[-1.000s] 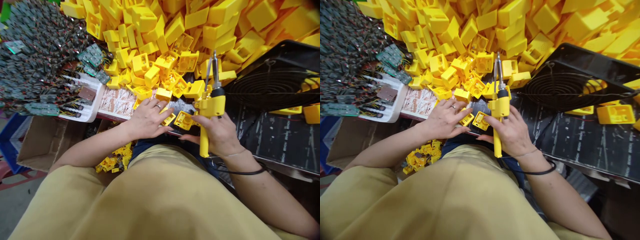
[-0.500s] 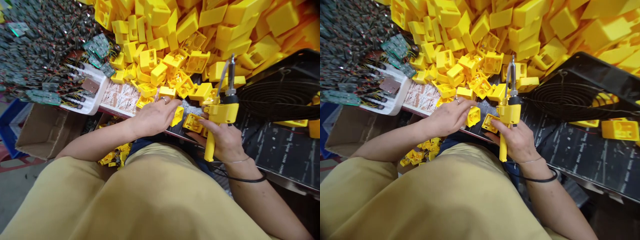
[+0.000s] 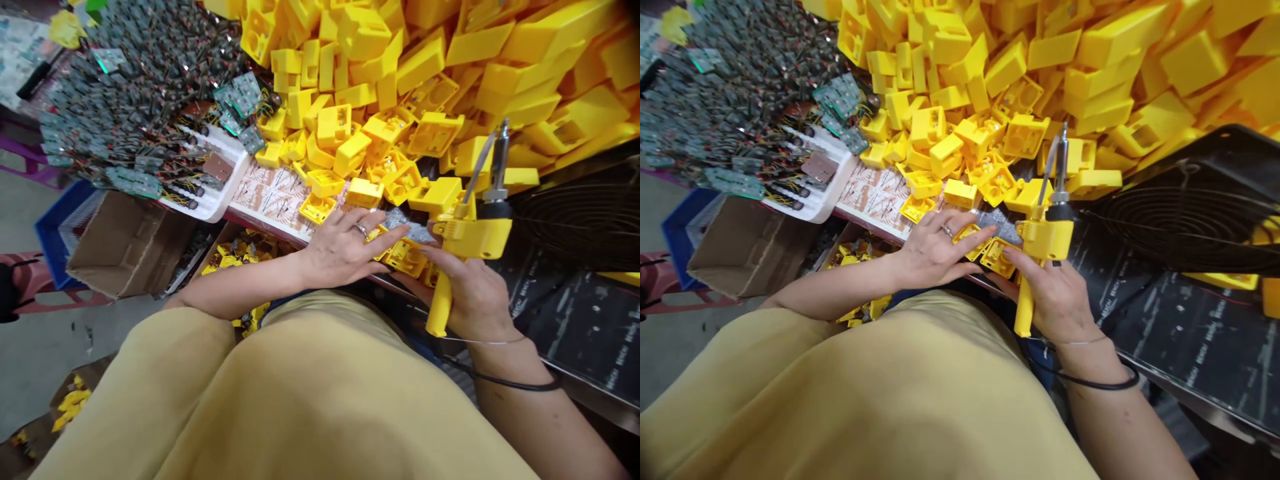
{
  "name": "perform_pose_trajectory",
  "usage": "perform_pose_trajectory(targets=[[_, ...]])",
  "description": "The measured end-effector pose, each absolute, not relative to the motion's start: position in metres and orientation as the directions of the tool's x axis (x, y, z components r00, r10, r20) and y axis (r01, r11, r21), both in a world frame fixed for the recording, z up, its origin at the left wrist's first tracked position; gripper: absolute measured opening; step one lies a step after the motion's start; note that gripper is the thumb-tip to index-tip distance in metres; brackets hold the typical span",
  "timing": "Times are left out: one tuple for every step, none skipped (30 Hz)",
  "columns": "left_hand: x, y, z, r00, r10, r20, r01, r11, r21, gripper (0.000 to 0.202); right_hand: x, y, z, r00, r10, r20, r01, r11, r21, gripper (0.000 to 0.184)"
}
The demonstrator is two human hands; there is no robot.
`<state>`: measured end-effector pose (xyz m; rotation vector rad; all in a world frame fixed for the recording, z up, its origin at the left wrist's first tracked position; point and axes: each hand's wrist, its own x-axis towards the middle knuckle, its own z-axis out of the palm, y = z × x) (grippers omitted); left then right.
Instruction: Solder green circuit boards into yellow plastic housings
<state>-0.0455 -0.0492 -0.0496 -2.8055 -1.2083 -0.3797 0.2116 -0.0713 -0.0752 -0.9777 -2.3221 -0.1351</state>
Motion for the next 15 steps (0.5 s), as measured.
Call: perform_pose_trajectory(targets=[[-0.050,-0.050,-0.049,0.618,0.737,0.275,0.757,-0.652,0.044,0.059,0.212,-0.071,-0.075,-0.543,0.620,0.566,0.683,0.719,-0.132,0.075],[-0.058,-0.050,-0.049,0.564,0.772,0.295,0.797,-0.602,0.053,0.061,0.213,-0.070,-0.075,-0.544,0.626,0.558,0.689,0.713,-0.128,0.076],[-0.068,-0.049,-0.048,0.501,0.809,0.307,0.839,-0.541,0.057,0.063,0.213,-0.070,-0.074,-0.545,0.628,0.555,0.694,0.710,-0.122,0.076],[-0.078,-0.048,-0.048,0.435,0.846,0.308,0.880,-0.472,0.053,0.065,0.212,-0.069,-0.073,-0.548,0.624,0.557,0.696,0.709,-0.110,0.075],[-0.089,-0.046,-0.048,0.379,0.875,0.302,0.912,-0.409,0.038,0.066,0.209,-0.068,-0.070,-0.553,0.615,0.562,0.696,0.712,-0.093,0.073],[-0.098,-0.044,-0.048,0.342,0.893,0.292,0.932,-0.363,0.016,0.067,0.206,-0.067,-0.068,-0.562,0.600,0.570,0.693,0.717,-0.073,0.069],[-0.106,-0.042,-0.047,0.331,0.901,0.281,0.939,-0.344,-0.002,0.067,0.201,-0.065,-0.065,-0.570,0.578,0.584,0.686,0.726,-0.050,0.063],[-0.112,-0.041,-0.047,0.346,0.900,0.264,0.935,-0.356,-0.012,0.064,0.195,-0.064,-0.062,-0.582,0.556,0.594,0.676,0.736,-0.027,0.058],[-0.116,-0.041,-0.045,0.380,0.892,0.243,0.921,-0.390,-0.009,0.059,0.189,-0.062,-0.060,-0.594,0.537,0.599,0.667,0.745,-0.007,0.054],[-0.119,-0.042,-0.044,0.427,0.877,0.220,0.898,-0.440,0.011,0.054,0.184,-0.060,-0.058,-0.605,0.527,0.596,0.659,0.752,0.004,0.051],[-0.120,-0.043,-0.041,0.480,0.856,0.193,0.867,-0.496,0.044,0.049,0.179,-0.058,-0.056,-0.616,0.523,0.590,0.652,0.759,0.008,0.048],[-0.121,-0.044,-0.039,0.531,0.831,0.168,0.832,-0.549,0.084,0.046,0.176,-0.057,-0.055,-0.624,0.522,0.581,0.646,0.764,0.008,0.045],[-0.120,-0.045,-0.036,0.575,0.804,0.150,0.796,-0.593,0.122,0.043,0.174,-0.056,-0.055,-0.633,0.525,0.569,0.641,0.768,0.003,0.042],[-0.119,-0.046,-0.034,0.615,0.777,0.138,0.761,-0.630,0.155,0.039,0.174,-0.054,-0.056,-0.637,0.529,0.561,0.636,0.771,-0.004,0.039],[-0.118,-0.047,-0.032,0.648,0.751,0.130,0.728,-0.660,0.184,0.036,0.175,-0.054,-0.057,-0.639,0.533,0.554,0.632,0.775,-0.016,0.037]])
